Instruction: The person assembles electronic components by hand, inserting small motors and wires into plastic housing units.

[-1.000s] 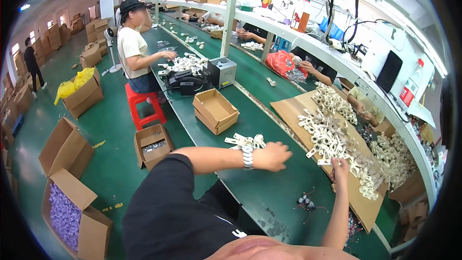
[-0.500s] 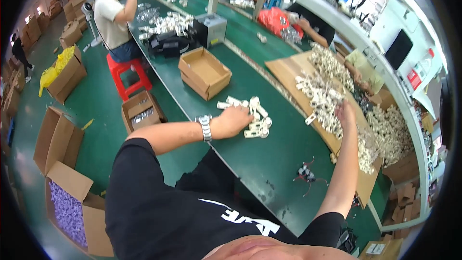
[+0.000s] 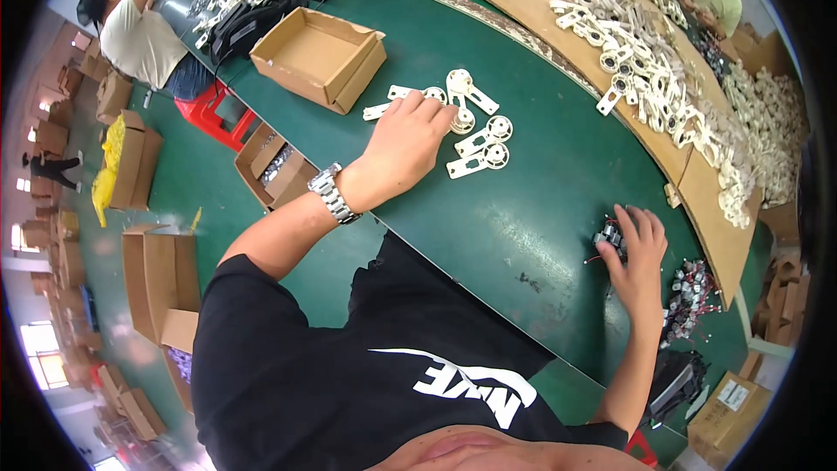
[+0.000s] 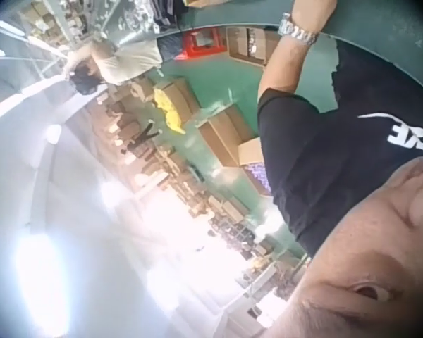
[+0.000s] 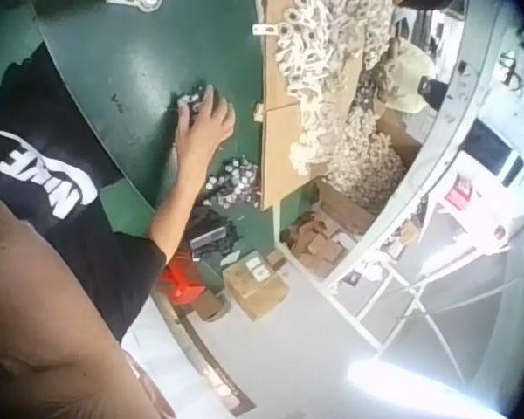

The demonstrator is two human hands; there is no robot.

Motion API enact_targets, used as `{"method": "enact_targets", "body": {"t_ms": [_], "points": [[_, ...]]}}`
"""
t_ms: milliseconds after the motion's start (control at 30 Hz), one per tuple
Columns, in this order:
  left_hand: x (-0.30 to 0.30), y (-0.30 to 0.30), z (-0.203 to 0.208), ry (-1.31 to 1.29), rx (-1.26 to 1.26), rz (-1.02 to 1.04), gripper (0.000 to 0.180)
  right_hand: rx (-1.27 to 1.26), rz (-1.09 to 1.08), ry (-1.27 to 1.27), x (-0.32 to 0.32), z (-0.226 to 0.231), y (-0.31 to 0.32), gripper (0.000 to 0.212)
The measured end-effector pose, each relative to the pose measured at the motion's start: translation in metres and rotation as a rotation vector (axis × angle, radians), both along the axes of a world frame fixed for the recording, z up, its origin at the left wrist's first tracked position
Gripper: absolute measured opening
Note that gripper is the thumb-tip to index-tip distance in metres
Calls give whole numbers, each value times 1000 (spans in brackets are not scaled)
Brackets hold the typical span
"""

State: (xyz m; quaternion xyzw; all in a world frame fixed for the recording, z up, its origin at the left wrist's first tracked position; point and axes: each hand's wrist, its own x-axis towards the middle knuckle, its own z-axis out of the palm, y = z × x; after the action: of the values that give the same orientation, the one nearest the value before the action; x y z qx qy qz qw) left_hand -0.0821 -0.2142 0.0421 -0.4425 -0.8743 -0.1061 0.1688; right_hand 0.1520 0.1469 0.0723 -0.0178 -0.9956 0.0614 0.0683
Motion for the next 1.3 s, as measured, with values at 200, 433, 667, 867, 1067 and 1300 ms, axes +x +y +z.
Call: {"method": "enact_targets", "body": {"t_ms": [200,433,667,867,1067,1300], "points": [[-9,29,30,-168,377,-98,41,-102,-99,102,29,-49,11,56],[12,129,18,-203,463,-401,40,-153,-207,240,-3,-48,1,43],[30,215,-34,-165,369,-502,49,-123,-272,203,-20,-49,2,30],[26,211,-43,-297,454,-546,36,-30,-246,303,-19,-57,0,29],[28,215,-48,-406,504,-570,35,23,-315,323,-23,-66,6,33],[31,215,-44,-244,439,-576,27,32,-314,337,-28,-67,11,34]]}}
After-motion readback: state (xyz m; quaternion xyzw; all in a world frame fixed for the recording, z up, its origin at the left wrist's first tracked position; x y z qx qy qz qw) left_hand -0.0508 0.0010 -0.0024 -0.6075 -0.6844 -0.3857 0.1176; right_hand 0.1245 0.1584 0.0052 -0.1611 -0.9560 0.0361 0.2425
